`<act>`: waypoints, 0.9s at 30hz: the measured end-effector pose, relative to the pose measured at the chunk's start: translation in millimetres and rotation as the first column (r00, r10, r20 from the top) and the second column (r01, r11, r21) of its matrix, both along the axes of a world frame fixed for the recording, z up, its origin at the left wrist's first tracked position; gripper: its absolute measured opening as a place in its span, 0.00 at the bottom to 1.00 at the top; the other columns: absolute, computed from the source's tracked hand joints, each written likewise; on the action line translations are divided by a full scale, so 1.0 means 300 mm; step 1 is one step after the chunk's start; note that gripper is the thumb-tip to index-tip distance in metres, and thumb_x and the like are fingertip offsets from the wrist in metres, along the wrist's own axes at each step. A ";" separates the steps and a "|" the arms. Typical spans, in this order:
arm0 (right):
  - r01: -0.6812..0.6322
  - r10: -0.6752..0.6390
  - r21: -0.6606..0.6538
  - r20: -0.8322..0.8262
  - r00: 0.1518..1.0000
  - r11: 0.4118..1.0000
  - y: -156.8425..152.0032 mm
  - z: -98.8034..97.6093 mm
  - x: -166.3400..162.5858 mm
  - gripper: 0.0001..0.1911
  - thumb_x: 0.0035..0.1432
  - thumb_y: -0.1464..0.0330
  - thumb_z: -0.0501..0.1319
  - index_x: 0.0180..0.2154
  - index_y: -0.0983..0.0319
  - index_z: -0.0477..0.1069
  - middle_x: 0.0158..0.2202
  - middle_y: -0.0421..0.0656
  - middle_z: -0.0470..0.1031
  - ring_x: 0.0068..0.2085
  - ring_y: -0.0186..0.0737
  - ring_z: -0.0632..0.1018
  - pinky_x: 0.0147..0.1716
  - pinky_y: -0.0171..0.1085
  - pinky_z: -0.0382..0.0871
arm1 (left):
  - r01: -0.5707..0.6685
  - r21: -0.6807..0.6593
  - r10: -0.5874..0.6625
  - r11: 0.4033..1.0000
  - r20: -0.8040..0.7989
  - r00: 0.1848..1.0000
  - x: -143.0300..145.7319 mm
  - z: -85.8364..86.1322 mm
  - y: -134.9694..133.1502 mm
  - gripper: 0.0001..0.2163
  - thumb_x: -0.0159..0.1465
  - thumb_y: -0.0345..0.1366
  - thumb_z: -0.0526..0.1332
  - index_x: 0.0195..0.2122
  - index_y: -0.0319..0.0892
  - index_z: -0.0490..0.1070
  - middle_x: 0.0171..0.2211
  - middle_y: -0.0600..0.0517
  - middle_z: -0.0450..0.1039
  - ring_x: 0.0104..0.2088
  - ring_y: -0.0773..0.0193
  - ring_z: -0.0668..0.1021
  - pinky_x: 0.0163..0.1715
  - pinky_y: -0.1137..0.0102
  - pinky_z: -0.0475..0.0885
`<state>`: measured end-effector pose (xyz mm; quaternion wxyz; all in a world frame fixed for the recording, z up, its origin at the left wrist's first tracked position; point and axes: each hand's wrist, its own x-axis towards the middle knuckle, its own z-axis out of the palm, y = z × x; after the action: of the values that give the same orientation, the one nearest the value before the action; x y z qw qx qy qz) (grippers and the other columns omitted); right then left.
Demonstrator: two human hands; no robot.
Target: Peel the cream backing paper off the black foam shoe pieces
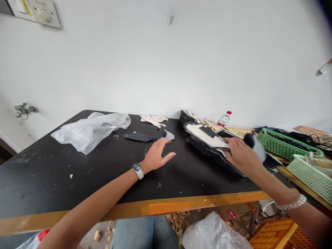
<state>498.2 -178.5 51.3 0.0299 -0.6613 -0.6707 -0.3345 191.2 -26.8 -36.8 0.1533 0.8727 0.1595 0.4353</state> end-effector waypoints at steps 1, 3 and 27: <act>-0.045 0.046 -0.036 0.036 0.998 0.998 -0.008 -0.011 -0.044 0.18 0.57 0.71 0.53 0.50 0.69 0.64 0.43 0.56 0.73 0.45 0.55 0.72 0.44 0.48 0.67 | 0.012 -0.117 0.001 0.993 0.103 0.995 -0.010 0.010 0.007 0.23 0.69 0.46 0.51 0.60 0.39 0.53 0.58 0.39 0.62 0.57 0.55 0.68 0.55 0.59 0.65; -0.123 0.132 -0.102 0.084 0.988 0.987 -0.015 -0.052 -0.129 0.18 0.57 0.75 0.52 0.50 0.68 0.65 0.44 0.55 0.73 0.44 0.54 0.72 0.42 0.46 0.66 | 0.074 -0.256 -0.015 0.964 0.225 0.974 -0.031 0.030 0.020 0.24 0.69 0.47 0.49 0.62 0.40 0.49 0.60 0.38 0.58 0.58 0.55 0.68 0.55 0.60 0.66; -0.390 0.295 -0.230 -0.358 0.886 0.892 0.040 -0.282 -0.376 0.41 0.63 0.52 0.50 0.68 0.64 0.36 0.66 0.54 0.54 0.65 0.51 0.58 0.61 0.56 0.55 | 0.034 0.155 0.054 0.987 -0.528 0.848 -0.040 0.070 -0.094 0.33 0.61 0.53 0.59 0.63 0.45 0.55 0.56 0.44 0.64 0.51 0.52 0.72 0.47 0.60 0.70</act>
<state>385.4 -166.5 -33.2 0.0961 -0.5724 -0.8068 -0.1103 179.3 -54.9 -15.8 0.0311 0.9674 0.1648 0.1896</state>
